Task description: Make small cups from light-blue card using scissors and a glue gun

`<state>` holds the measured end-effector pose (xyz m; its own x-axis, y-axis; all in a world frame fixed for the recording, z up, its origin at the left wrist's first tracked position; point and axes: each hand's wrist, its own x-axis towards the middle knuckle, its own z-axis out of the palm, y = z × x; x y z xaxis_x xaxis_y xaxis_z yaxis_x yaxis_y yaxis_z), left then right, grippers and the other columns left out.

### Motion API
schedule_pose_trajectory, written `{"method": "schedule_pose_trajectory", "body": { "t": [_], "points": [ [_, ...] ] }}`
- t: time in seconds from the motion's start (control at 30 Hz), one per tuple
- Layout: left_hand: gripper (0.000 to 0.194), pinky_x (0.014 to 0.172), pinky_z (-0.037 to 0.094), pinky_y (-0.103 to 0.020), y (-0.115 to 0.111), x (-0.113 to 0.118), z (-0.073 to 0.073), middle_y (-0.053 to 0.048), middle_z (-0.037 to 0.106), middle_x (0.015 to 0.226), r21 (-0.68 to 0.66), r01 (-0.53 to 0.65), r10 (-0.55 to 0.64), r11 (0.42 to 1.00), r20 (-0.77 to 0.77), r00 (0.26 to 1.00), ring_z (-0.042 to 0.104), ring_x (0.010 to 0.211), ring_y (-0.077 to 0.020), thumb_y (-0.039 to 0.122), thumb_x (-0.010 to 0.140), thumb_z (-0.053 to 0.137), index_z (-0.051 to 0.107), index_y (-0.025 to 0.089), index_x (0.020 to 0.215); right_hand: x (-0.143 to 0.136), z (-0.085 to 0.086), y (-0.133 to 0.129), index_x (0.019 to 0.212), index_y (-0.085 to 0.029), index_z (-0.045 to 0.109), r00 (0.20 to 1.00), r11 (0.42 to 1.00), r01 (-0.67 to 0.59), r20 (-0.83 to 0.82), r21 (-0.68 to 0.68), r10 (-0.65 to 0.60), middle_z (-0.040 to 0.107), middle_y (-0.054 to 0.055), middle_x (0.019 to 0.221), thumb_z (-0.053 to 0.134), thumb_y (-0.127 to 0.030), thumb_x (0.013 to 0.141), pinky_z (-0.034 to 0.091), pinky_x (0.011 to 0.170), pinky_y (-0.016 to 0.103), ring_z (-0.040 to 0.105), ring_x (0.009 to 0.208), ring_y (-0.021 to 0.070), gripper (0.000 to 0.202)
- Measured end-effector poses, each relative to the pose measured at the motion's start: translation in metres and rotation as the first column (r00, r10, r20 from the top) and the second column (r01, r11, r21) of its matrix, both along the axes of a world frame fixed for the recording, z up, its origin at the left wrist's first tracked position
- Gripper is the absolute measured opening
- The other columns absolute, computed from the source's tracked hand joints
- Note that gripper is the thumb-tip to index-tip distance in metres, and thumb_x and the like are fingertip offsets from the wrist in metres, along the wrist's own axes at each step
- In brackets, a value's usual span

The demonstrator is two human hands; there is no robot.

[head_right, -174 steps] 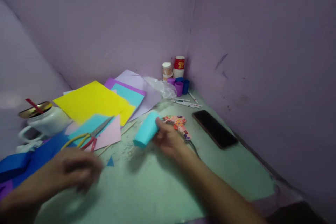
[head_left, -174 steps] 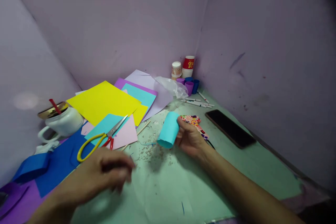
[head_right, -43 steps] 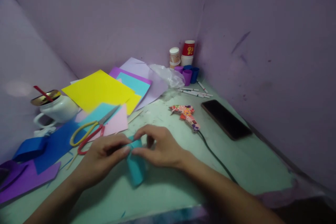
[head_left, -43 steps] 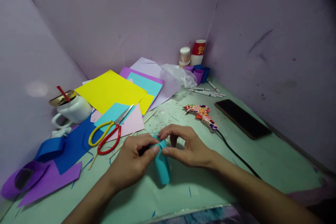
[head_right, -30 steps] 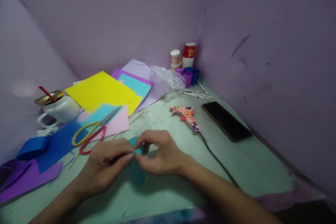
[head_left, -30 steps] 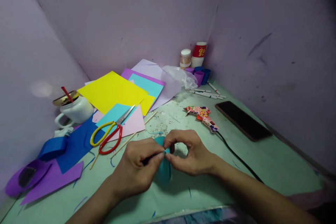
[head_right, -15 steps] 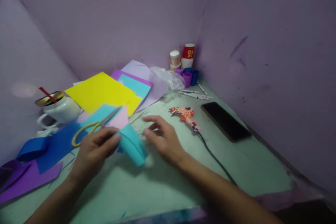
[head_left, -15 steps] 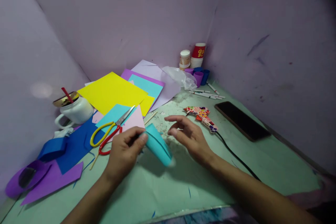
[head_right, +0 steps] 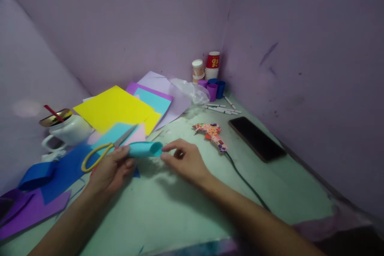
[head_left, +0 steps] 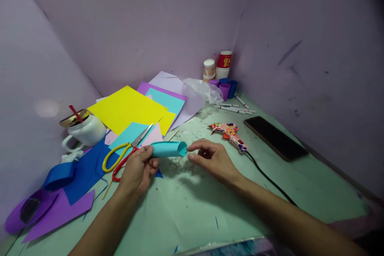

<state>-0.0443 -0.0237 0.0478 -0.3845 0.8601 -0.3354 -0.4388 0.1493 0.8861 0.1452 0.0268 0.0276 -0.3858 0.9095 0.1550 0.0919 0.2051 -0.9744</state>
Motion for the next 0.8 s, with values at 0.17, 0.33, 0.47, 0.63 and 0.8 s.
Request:
{"method": "schedule_pose_trajectory", "body": {
  "t": [0.17,0.33,0.47,0.63,0.8],
  "points": [
    [0.017,0.029,0.026,-0.012,0.0,0.005,-0.004,0.006,0.042,0.038,-0.082,0.08,-0.074,0.993,0.075,0.994,0.036,0.03,-0.0058,0.015,0.08,0.051,0.045,0.017,0.064,0.0,0.001,-0.002,0.076,-0.017,0.067,0.993,0.983,0.096,-0.08,0.159,-0.084,0.066,0.005,0.082,0.066,-0.024,0.071,0.047,0.053,0.024,0.057,0.062,0.0121,0.009],
    [0.021,0.027,0.025,-0.01,0.0,0.008,-0.003,0.007,0.039,0.038,-0.152,0.107,-0.088,0.983,0.127,0.988,0.034,0.028,-0.0051,0.015,0.086,0.045,0.043,0.018,0.066,-0.001,-0.004,-0.004,0.079,-0.018,0.066,0.993,0.954,0.114,-0.064,0.277,-0.1,0.066,0.003,0.078,0.065,-0.018,0.071,0.05,0.054,0.023,0.056,0.06,0.0111,0.008],
    [0.023,0.026,0.023,-0.009,0.002,0.005,-0.001,0.009,0.035,0.038,-0.295,0.194,-0.132,0.936,0.217,0.967,0.031,0.026,-0.0035,0.015,0.089,0.041,0.041,0.018,0.066,-0.002,-0.005,-0.001,0.077,-0.018,0.065,0.992,0.984,0.099,-0.096,0.151,-0.085,0.064,0.001,0.069,0.064,-0.02,0.073,0.048,0.05,0.021,0.056,0.055,0.0097,0.005],
    [0.029,0.024,0.019,-0.008,0.002,0.003,0.001,0.01,0.029,0.035,-0.411,0.352,-0.23,0.841,0.317,0.92,0.025,0.023,-0.0026,0.021,0.091,0.038,0.044,0.017,0.063,-0.001,0.005,0.002,0.074,-0.016,0.062,0.944,0.972,-0.083,-0.331,-0.218,0.007,0.061,-0.003,0.059,0.071,-0.028,0.067,0.049,0.046,0.021,0.058,0.047,0.0084,0.017],
    [0.038,0.024,0.021,-0.009,0.001,0.005,-0.003,0.005,0.033,0.031,-0.414,0.386,-0.271,0.824,0.311,0.911,0.027,0.022,-0.0026,0.014,0.089,0.038,0.046,0.013,0.052,0.0,0.009,-0.005,0.072,-0.016,0.063,0.894,0.951,-0.241,-0.425,-0.196,0.139,0.061,-0.003,0.057,0.075,-0.028,0.064,0.049,0.049,0.02,0.058,0.049,0.0082,0.018]
  ]
}}
